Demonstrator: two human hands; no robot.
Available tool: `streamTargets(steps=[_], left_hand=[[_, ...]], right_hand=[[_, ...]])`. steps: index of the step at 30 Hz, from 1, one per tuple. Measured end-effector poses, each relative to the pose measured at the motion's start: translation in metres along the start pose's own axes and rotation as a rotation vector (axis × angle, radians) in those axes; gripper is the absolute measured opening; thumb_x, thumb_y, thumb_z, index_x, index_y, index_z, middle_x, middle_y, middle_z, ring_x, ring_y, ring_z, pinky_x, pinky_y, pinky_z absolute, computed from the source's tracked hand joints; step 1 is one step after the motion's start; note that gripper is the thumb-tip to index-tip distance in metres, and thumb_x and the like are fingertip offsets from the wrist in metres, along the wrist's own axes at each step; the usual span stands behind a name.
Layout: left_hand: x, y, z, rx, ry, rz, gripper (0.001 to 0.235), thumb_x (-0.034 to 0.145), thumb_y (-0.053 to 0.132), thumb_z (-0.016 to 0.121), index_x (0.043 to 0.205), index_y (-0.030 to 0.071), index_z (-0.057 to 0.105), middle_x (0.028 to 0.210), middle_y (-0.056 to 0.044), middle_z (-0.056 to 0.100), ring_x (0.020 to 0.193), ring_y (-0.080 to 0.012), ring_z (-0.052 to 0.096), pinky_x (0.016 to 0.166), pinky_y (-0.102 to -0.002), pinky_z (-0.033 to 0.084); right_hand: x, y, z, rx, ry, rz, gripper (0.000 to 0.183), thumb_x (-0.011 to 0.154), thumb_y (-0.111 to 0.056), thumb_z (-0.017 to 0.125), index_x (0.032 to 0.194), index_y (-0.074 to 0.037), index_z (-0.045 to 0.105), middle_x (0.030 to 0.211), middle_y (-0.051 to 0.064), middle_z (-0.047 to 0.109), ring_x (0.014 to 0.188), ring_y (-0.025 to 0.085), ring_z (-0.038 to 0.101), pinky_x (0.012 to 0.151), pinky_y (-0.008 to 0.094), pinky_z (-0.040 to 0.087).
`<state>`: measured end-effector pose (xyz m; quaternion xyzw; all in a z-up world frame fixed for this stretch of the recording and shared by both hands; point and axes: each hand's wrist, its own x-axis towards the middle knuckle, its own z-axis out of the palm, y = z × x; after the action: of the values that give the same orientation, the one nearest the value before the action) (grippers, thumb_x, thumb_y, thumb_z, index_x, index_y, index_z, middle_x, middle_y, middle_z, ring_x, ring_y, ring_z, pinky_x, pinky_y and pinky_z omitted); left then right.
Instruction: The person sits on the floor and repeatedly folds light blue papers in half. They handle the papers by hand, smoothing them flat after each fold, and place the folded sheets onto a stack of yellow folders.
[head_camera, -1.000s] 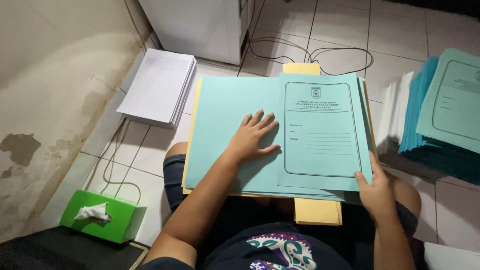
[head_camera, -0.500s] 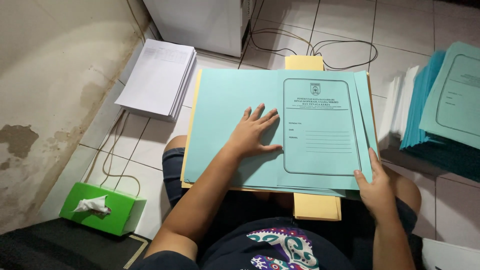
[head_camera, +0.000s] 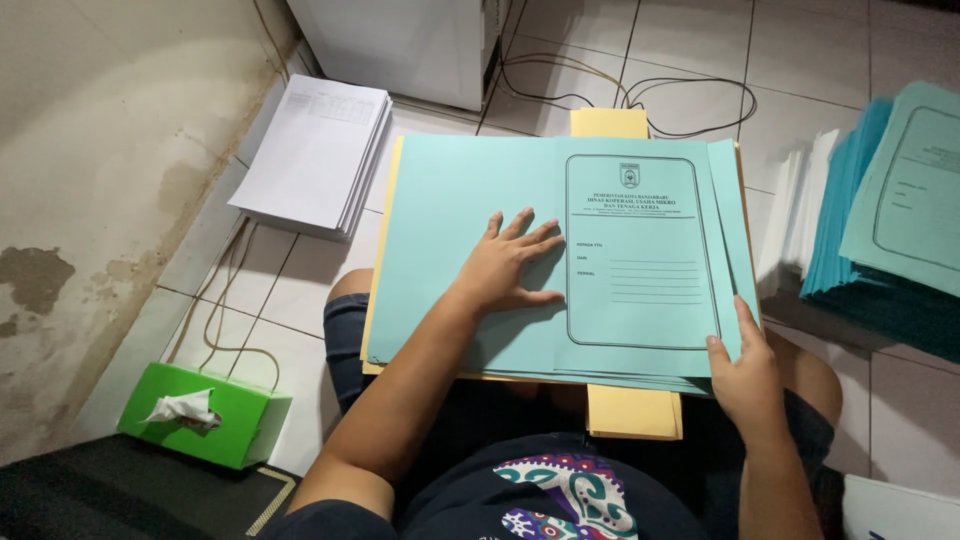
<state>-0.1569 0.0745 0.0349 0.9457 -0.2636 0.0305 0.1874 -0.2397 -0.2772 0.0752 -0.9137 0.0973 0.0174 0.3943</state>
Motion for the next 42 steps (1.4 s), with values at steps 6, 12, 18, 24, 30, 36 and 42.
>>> streamTargets(steps=[6,12,18,24,30,36,42], left_hand=[[0.001,-0.002,0.003,0.006,-0.01,-0.007,0.093,0.079,0.077,0.064,0.155,0.027,0.045,0.163,0.004,0.041,0.155,-0.032,0.025,0.123,-0.062,0.012],[0.001,0.0,-0.001,0.025,-0.019,0.005,0.091,0.082,0.077,0.062,0.155,0.027,0.045,0.163,0.003,0.04,0.155,-0.0332,0.024,0.122,-0.063,0.013],[0.0,0.001,-0.001,0.042,0.002,0.013,0.09,0.082,0.078,0.06,0.154,0.026,0.047,0.161,0.003,0.043,0.154,-0.0334,0.027,0.122,-0.064,0.016],[0.001,0.001,-0.001,0.005,0.011,-0.006,0.088,0.079,0.076,0.065,0.151,0.027,0.051,0.159,0.004,0.046,0.153,-0.0325,0.029,0.122,-0.063,0.015],[0.003,0.003,-0.005,-0.028,-0.023,-0.03,0.09,0.076,0.074,0.07,0.15,0.025,0.053,0.158,0.004,0.047,0.153,-0.0324,0.027,0.123,-0.063,0.013],[0.003,0.008,-0.005,0.0,0.016,-0.121,0.088,0.07,0.08,0.07,0.144,0.034,0.061,0.153,0.006,0.056,0.152,-0.0293,0.038,0.125,-0.06,0.02],[0.002,0.009,-0.006,-0.03,0.034,-0.108,0.086,0.072,0.078,0.07,0.144,0.031,0.061,0.153,0.003,0.057,0.152,-0.0306,0.038,0.125,-0.061,0.019]], right_hand=[[-0.003,-0.006,-0.002,-0.095,-0.036,0.066,0.066,0.101,-0.018,0.047,0.164,-0.017,0.028,0.166,0.018,0.032,0.144,0.042,0.039,0.115,0.05,0.035],[0.005,0.024,0.004,-0.1,-0.011,-0.032,0.064,0.101,-0.015,0.045,0.163,-0.011,0.029,0.165,0.018,0.034,0.149,0.036,0.035,0.117,0.045,0.03],[-0.005,-0.011,-0.006,-0.049,-0.055,0.163,0.065,0.101,-0.021,0.044,0.164,-0.022,0.028,0.166,0.012,0.033,0.145,0.042,0.038,0.114,0.047,0.035],[-0.003,-0.001,-0.001,-0.073,0.063,-0.052,0.058,0.098,-0.015,0.055,0.154,-0.002,0.046,0.157,0.022,0.045,0.143,0.038,0.042,0.116,0.05,0.034],[0.016,0.051,0.014,-0.317,0.152,-0.344,0.056,0.101,-0.01,0.057,0.153,0.009,0.05,0.134,0.027,0.056,0.124,0.045,0.054,0.101,0.051,0.046],[0.004,0.02,0.009,-0.337,0.161,-0.296,0.053,0.097,-0.011,0.067,0.148,0.005,0.059,0.146,0.026,0.052,0.13,0.047,0.056,0.1,0.055,0.053],[0.007,0.002,-0.026,0.918,-0.163,0.293,0.067,0.11,-0.061,0.032,0.156,-0.014,0.044,0.141,0.02,0.052,0.125,0.04,0.055,0.105,0.051,0.043]])
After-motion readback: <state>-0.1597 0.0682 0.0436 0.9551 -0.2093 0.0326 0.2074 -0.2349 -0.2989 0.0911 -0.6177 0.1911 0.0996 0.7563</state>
